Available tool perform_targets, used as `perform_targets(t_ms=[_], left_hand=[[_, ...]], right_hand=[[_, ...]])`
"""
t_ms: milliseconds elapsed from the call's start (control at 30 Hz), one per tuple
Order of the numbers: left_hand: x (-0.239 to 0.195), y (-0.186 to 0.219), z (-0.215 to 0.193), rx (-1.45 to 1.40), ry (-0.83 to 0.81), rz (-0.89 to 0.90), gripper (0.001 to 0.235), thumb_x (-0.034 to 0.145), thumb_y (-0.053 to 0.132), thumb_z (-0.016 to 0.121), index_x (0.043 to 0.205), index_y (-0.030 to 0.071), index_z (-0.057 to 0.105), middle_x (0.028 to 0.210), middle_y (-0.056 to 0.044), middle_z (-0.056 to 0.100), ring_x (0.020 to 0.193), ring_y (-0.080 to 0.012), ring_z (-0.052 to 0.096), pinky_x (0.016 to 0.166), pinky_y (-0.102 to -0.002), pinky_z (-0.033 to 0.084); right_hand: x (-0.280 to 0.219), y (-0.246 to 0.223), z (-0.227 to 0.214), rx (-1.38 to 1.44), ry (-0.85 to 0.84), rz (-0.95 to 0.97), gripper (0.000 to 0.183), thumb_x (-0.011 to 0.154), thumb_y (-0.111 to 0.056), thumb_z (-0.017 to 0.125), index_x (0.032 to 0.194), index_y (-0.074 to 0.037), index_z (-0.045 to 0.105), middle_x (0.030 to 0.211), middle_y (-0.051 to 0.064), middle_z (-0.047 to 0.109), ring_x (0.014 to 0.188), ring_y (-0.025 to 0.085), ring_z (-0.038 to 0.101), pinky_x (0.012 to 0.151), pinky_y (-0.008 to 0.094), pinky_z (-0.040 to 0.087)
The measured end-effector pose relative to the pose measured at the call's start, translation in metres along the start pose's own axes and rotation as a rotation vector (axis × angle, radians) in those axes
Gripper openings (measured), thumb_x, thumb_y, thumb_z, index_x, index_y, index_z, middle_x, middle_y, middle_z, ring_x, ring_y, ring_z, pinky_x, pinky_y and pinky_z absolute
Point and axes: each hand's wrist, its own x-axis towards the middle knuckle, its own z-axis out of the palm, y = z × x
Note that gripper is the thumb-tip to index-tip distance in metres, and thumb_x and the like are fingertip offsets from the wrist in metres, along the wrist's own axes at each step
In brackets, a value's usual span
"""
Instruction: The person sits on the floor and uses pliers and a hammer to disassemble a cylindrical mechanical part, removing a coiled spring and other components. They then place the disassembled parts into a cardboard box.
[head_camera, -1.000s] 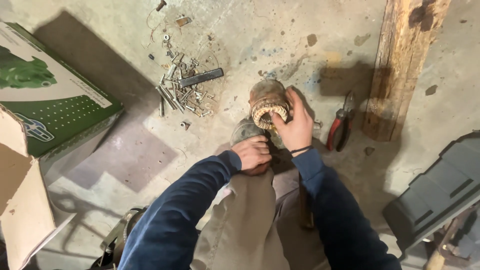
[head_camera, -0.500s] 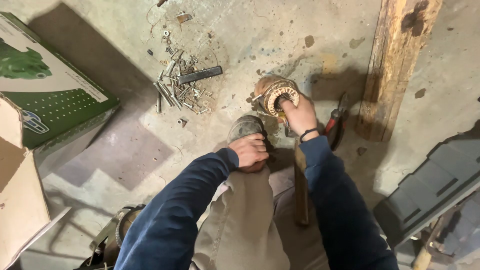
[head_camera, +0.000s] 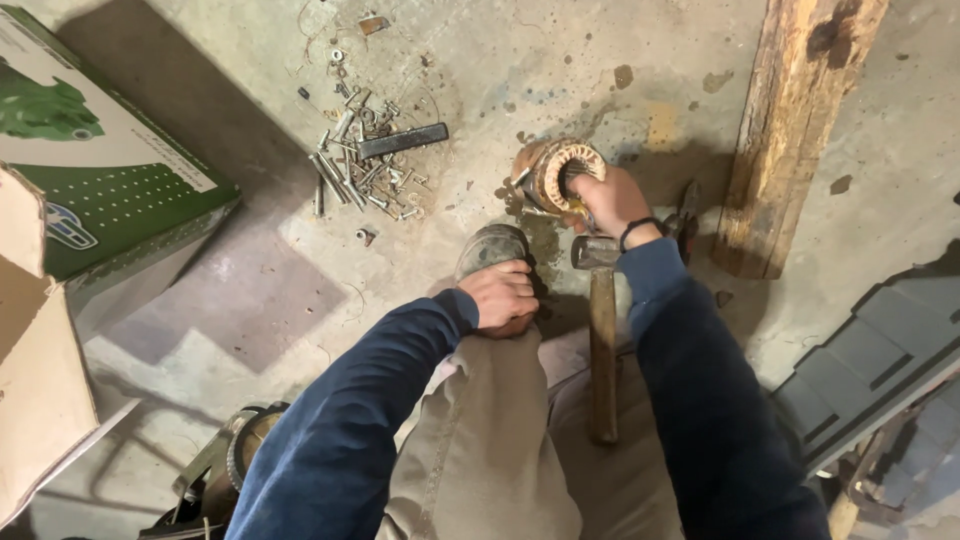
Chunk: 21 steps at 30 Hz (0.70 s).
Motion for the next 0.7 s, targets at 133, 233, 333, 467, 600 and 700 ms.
perform_targets(t_ms=[133, 233, 333, 467, 600, 700], left_hand=[[0.002, 0.002, -0.005, 0.002, 0.0, 0.007, 0.006, 0.079, 0.018, 0.066, 0.083, 0.013, 0.066, 0.079, -0.003, 0.061, 0.088, -0.0226, 0.063, 0.106, -0.04, 0.043], [0.005, 0.007, -0.011, 0.017, 0.012, 0.002, 0.004, 0.08, 0.017, 0.067, 0.082, 0.013, 0.065, 0.079, -0.003, 0.06, 0.088, -0.023, 0.063, 0.106, -0.04, 0.043], [0.004, 0.006, -0.007, 0.024, 0.014, -0.011, 0.004, 0.081, 0.017, 0.067, 0.082, 0.013, 0.065, 0.079, -0.003, 0.06, 0.088, -0.023, 0.063, 0.106, -0.04, 0.043], [0.007, 0.008, -0.012, 0.024, 0.004, -0.012, 0.005, 0.08, 0.016, 0.067, 0.081, 0.014, 0.064, 0.079, -0.003, 0.06, 0.089, -0.0228, 0.064, 0.106, -0.04, 0.043], [0.014, 0.013, -0.022, 0.038, -0.016, -0.027, 0.007, 0.08, 0.016, 0.068, 0.078, 0.013, 0.062, 0.077, -0.004, 0.059, 0.088, -0.0233, 0.063, 0.105, -0.039, 0.044], [0.011, 0.012, -0.017, 0.036, -0.02, -0.034, 0.007, 0.08, 0.016, 0.068, 0.078, 0.013, 0.062, 0.077, -0.004, 0.059, 0.088, -0.0235, 0.064, 0.105, -0.039, 0.044]], right_hand=[[0.005, -0.003, -0.011, 0.114, -0.067, 0.122, 0.029, 0.094, -0.022, 0.057, 0.098, 0.003, 0.072, 0.075, 0.013, 0.073, 0.055, 0.019, 0.07, 0.043, 0.034, 0.047], [0.014, 0.015, -0.023, 0.335, -0.168, 0.08, 0.031, 0.098, -0.026, 0.058, 0.095, 0.001, 0.073, 0.071, 0.012, 0.071, 0.051, 0.017, 0.062, 0.041, 0.031, 0.042], [0.013, 0.023, -0.023, 0.401, -0.159, 0.069, 0.031, 0.096, -0.029, 0.055, 0.096, -0.005, 0.074, 0.07, 0.009, 0.071, 0.05, 0.015, 0.061, 0.04, 0.029, 0.042], [0.008, 0.024, -0.016, 0.376, -0.08, 0.099, 0.033, 0.098, -0.032, 0.056, 0.093, -0.004, 0.073, 0.069, 0.01, 0.069, 0.05, 0.016, 0.062, 0.042, 0.029, 0.045], [0.009, 0.024, -0.013, 0.412, -0.052, 0.074, 0.028, 0.094, -0.027, 0.058, 0.092, -0.002, 0.071, 0.066, 0.011, 0.069, 0.046, 0.018, 0.06, 0.04, 0.031, 0.044], [0.003, 0.014, -0.01, 0.357, -0.008, 0.079, 0.026, 0.091, -0.023, 0.059, 0.089, 0.0, 0.071, 0.063, 0.012, 0.069, 0.044, 0.018, 0.06, 0.039, 0.032, 0.043]])
